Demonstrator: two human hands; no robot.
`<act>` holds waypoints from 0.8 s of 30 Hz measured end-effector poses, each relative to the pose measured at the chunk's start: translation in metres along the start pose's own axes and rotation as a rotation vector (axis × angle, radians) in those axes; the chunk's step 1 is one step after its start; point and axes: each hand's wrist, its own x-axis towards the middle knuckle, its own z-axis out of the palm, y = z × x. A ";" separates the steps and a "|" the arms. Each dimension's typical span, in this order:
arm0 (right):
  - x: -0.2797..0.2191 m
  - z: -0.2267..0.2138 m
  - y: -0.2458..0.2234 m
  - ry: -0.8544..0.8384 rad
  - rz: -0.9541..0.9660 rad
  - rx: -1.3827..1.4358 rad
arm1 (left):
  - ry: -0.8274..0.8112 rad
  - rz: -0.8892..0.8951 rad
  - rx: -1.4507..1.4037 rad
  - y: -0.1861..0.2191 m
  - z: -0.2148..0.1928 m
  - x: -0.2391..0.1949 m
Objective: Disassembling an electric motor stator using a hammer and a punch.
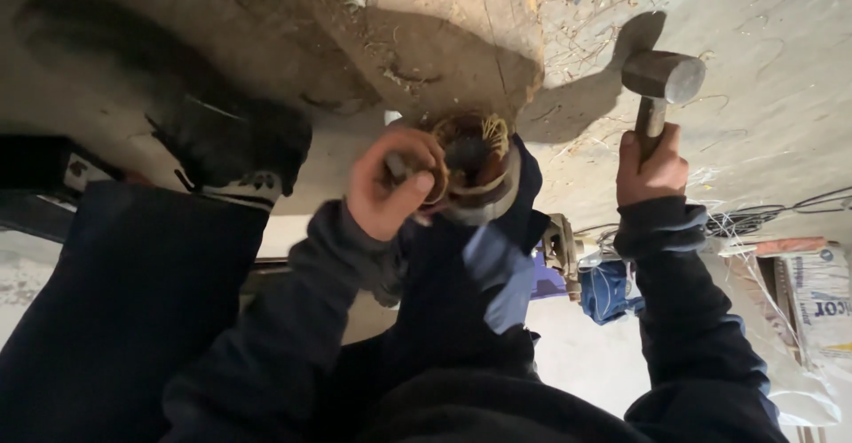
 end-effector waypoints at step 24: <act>-0.004 0.010 0.009 0.026 -0.041 0.042 | -0.444 0.096 1.316 0.099 0.018 0.105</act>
